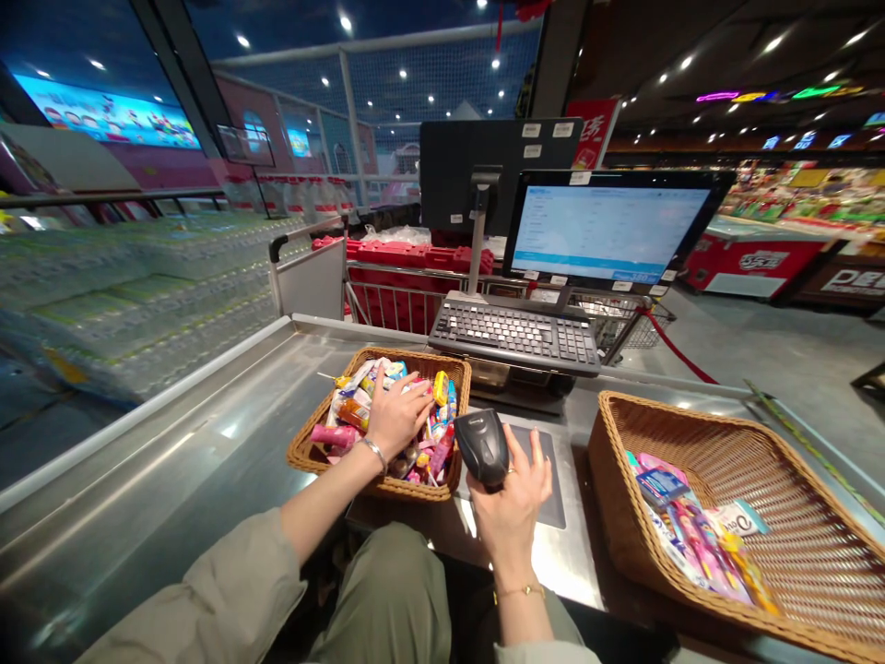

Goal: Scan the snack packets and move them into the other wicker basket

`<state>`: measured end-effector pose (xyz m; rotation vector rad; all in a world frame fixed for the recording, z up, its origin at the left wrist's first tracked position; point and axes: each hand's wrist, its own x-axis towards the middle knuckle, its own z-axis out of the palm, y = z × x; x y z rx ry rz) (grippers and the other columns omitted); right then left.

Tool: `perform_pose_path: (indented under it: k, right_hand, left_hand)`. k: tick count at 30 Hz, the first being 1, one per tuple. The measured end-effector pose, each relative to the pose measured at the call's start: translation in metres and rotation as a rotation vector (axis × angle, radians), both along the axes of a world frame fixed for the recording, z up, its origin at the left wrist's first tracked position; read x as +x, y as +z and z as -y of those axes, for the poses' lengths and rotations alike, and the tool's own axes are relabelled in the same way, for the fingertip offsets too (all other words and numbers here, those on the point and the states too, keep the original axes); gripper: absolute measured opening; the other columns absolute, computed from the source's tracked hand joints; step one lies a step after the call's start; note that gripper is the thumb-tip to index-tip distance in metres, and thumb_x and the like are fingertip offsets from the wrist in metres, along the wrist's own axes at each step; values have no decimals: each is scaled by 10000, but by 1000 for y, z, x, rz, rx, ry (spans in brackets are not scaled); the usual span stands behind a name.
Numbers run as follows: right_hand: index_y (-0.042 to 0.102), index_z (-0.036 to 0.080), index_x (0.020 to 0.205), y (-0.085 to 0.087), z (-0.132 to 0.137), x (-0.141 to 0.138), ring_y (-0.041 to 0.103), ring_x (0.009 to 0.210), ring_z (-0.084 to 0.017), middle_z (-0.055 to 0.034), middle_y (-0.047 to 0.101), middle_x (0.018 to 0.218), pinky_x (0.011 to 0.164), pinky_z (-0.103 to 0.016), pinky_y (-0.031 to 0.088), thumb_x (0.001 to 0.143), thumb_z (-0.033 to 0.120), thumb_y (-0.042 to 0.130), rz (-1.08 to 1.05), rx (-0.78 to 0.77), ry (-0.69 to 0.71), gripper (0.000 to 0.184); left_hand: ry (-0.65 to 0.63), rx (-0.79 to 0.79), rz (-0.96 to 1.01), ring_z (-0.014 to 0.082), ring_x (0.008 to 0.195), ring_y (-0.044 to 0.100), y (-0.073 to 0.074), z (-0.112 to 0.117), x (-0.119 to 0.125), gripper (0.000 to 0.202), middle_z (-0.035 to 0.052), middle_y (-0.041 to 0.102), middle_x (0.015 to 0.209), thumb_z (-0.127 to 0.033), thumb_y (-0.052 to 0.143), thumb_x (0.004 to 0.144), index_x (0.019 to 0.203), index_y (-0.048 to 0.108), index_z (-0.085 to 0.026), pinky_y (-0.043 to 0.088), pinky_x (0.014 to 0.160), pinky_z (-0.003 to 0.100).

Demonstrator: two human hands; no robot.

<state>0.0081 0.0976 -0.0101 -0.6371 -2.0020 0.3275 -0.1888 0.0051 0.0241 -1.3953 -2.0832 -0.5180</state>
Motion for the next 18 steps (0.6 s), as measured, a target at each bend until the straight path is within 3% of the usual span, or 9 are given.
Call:
perform_pose_path:
  k: [4, 6, 11, 18]
  right_hand:
    - [606, 203, 1197, 0, -1, 1, 384, 1380, -359, -112, 640, 1264, 1076, -621, 299, 845, 391, 602, -1, -4, -7, 399]
    - [607, 202, 1191, -1, -2, 2, 380, 1382, -359, -114, 638, 1262, 1071, -616, 304, 840, 382, 598, 1, -3, -9, 394]
    - [617, 201, 1162, -3, -4, 4, 382, 1382, -360, -113, 641, 1257, 1071, -615, 298, 833, 404, 601, 12, -30, -10, 387]
    - [642, 192, 1116, -1, -1, 2, 372, 1393, -352, -114, 644, 1258, 1093, -596, 275, 836, 414, 606, 4, -56, -5, 359]
  left_hand:
    - [11, -68, 82, 274, 1254, 559, -3, -20, -4, 191, -35, 726, 1170, -323, 547, 948, 897, 730, -305, 13, 1170, 723]
    - [4, -128, 127, 283, 1302, 519, -3, -22, -8, 168, -23, 697, 1236, -370, 571, 932, 992, 719, -319, 22, 1163, 728]
    - [15, -240, 115, 335, 1386, 413, 6, 0, -31, 485, 42, 580, 1400, -487, 653, 853, 1308, 575, -336, -14, 1133, 751]
    - [73, -412, 43, 420, 1447, 263, 27, 27, -87, 573, 68, 487, 1483, -467, 770, 747, 1290, 594, -416, -74, 1052, 808]
